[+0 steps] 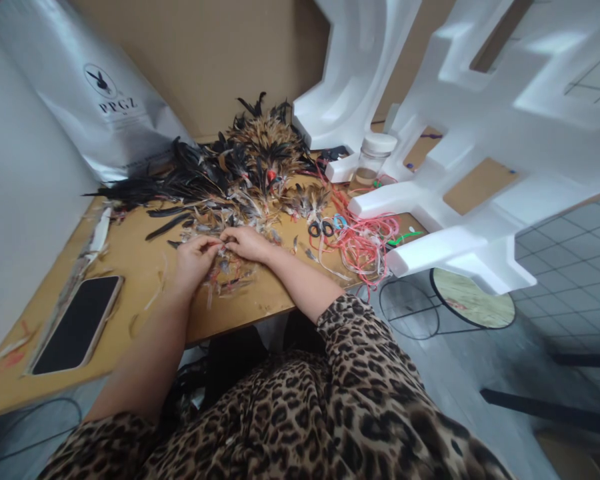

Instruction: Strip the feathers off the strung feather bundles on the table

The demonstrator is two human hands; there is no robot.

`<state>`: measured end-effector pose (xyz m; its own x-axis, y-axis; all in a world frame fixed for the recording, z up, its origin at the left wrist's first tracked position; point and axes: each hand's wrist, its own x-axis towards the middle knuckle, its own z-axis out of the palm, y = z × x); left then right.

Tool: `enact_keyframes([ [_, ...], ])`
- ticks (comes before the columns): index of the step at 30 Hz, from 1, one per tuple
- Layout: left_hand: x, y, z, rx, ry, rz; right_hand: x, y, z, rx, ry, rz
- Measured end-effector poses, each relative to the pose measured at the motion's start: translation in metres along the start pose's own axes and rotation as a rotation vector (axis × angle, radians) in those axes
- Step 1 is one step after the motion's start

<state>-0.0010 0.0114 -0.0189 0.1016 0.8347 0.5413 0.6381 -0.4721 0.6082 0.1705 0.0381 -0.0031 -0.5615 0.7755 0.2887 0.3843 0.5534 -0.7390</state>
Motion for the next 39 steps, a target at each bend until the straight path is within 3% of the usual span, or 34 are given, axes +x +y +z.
enact_keyframes([
  [20, 0.0005, 0.0071, -0.0012, 0.019, 0.017, 0.021, -0.0016, -0.0017, 0.0057, 0.010, 0.105, 0.095],
  [28, 0.0003, 0.0077, -0.0031, -0.017, 0.025, 0.054, 0.0004, 0.0024, 0.0016, -0.025, 0.073, 0.002],
  [34, 0.0009, 0.0100, -0.0039, -0.004, 0.044, -0.014, 0.0011, 0.0007, 0.0003, -0.059, 0.138, -0.086],
  [39, 0.0012, 0.0086, -0.0037, 0.000, 0.061, -0.028, 0.0000, 0.0003, 0.0036, -0.055, 0.191, -0.003],
])
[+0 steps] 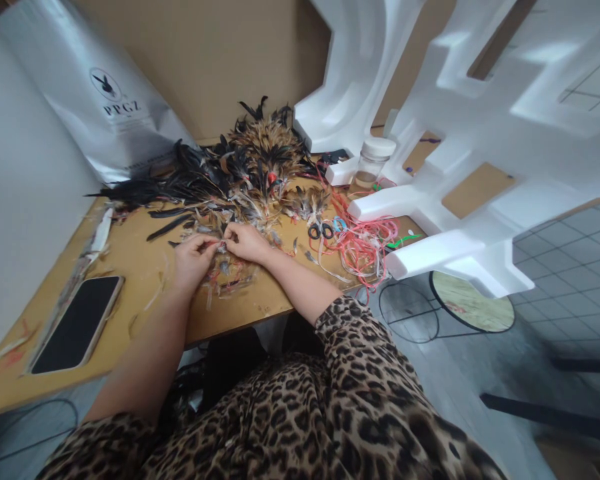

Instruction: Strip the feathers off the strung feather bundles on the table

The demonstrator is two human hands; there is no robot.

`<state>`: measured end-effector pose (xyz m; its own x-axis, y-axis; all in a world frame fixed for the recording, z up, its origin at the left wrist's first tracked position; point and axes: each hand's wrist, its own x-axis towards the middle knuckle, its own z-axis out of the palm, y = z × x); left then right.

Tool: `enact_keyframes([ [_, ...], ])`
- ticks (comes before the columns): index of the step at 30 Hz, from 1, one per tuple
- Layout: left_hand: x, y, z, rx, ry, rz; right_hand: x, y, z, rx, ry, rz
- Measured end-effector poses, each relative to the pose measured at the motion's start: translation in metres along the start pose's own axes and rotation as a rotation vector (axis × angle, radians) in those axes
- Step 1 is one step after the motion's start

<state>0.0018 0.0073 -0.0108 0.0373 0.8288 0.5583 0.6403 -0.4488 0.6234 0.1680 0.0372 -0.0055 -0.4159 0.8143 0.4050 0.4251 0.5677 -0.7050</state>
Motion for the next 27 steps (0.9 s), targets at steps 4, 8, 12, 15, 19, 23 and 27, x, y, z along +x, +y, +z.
enact_keyframes([
  [4, 0.000, 0.002, -0.001, 0.014, -0.009, 0.000, 0.000, 0.001, 0.000, 0.053, 0.029, -0.014],
  [8, 0.000, 0.005, -0.002, -0.009, -0.015, 0.018, 0.002, 0.002, -0.002, 0.017, -0.002, -0.094],
  [12, 0.000, 0.005, -0.002, -0.017, -0.013, 0.039, 0.003, 0.004, -0.002, -0.030, -0.042, -0.095],
  [15, 0.000, 0.004, -0.002, -0.011, -0.015, 0.047, 0.003, 0.004, -0.001, -0.026, -0.043, -0.089],
  [19, 0.000, 0.007, -0.002, -0.014, 0.004, -0.006, 0.004, 0.000, -0.002, 0.002, -0.027, -0.069],
  [23, -0.002, 0.006, -0.004, -0.059, 0.042, -0.102, 0.004, 0.001, -0.002, 0.035, 0.041, 0.021],
  [27, -0.003, -0.003, -0.002, -0.117, 0.065, -0.207, 0.005, 0.005, -0.001, 0.089, 0.107, 0.091],
])
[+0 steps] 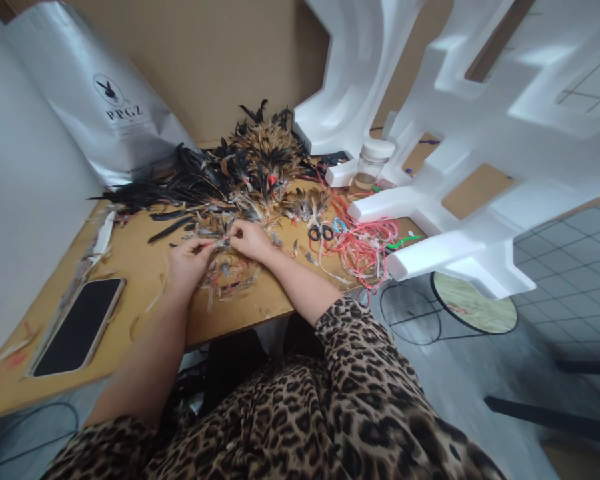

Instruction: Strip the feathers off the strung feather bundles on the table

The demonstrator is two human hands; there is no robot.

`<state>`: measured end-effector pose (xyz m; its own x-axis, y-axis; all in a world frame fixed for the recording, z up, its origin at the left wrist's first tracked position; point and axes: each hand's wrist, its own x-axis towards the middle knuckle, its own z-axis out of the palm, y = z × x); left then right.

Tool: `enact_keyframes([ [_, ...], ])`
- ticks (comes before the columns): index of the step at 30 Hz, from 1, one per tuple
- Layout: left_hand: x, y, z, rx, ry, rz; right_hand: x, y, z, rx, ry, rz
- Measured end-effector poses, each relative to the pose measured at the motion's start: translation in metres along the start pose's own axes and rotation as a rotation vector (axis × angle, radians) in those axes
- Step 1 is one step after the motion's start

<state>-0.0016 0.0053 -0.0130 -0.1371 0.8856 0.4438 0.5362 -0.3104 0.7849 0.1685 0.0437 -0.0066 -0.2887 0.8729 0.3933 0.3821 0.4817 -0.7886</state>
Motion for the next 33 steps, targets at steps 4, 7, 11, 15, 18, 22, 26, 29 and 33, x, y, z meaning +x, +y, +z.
enact_keyframes([
  [4, 0.001, -0.009, 0.004, -0.148, -0.012, -0.122, -0.001, -0.002, -0.001, 0.021, 0.037, 0.030],
  [7, 0.002, -0.007, 0.007, -0.288, -0.026, -0.262, -0.002, -0.005, -0.002, 0.039, 0.047, 0.042],
  [11, 0.004, 0.003, 0.005, -0.524, -0.100, -0.410, -0.003, -0.006, -0.003, 0.048, 0.061, 0.008],
  [15, 0.006, 0.012, 0.001, -0.748, -0.199, -0.574, -0.004, -0.008, -0.001, 0.036, 0.067, -0.064],
  [18, 0.005, 0.016, 0.001, -0.794, -0.251, -0.631, -0.005, -0.010, -0.001, -0.019, 0.038, -0.143],
  [22, 0.005, 0.014, 0.002, -0.756, -0.228, -0.603, -0.005, -0.013, -0.003, -0.104, 0.022, -0.183],
  [26, 0.007, 0.009, 0.004, -0.696, -0.152, -0.574, -0.006, -0.018, -0.007, -0.115, 0.100, -0.204],
  [29, 0.007, 0.008, 0.007, -0.674, -0.121, -0.561, -0.007, -0.020, -0.005, -0.117, 0.125, -0.235],
  [33, 0.006, 0.010, 0.009, -0.662, -0.079, -0.522, -0.008, -0.017, 0.002, -0.142, 0.123, -0.203],
])
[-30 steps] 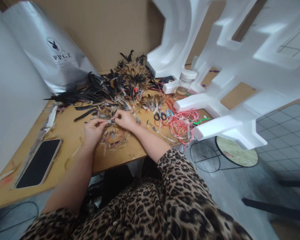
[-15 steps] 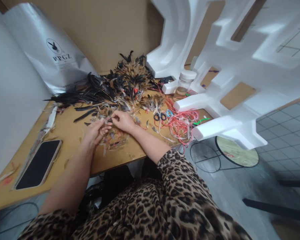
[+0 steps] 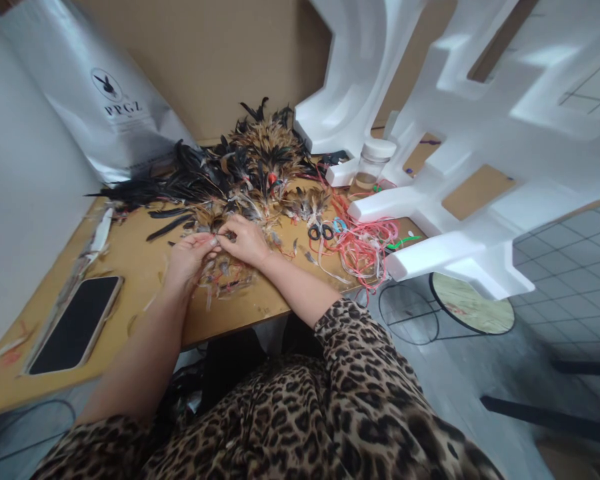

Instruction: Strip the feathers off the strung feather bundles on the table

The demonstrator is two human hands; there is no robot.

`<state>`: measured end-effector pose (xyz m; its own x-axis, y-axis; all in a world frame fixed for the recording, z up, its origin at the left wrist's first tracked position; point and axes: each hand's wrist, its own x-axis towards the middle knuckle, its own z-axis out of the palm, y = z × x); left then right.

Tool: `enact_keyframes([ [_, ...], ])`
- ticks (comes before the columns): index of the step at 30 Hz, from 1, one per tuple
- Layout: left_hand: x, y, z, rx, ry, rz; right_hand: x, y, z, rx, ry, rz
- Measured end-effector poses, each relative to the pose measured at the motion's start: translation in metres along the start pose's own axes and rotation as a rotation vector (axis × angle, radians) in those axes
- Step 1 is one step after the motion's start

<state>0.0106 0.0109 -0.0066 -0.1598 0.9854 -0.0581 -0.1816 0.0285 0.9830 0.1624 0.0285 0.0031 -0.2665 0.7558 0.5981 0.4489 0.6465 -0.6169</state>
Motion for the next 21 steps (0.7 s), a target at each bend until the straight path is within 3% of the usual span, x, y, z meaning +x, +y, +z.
enact_keyframes([
  [5, -0.001, 0.000, 0.001, 0.016, -0.017, 0.018, 0.001, 0.007, 0.008, 0.005, 0.041, 0.097],
  [13, -0.002, 0.000, 0.001, -0.056, -0.035, -0.028, 0.005, 0.011, 0.013, 0.083, 0.012, 0.108],
  [21, -0.003, 0.004, 0.001, -0.223, -0.072, -0.152, 0.006, 0.001, -0.002, -0.138, -0.009, -0.026],
])
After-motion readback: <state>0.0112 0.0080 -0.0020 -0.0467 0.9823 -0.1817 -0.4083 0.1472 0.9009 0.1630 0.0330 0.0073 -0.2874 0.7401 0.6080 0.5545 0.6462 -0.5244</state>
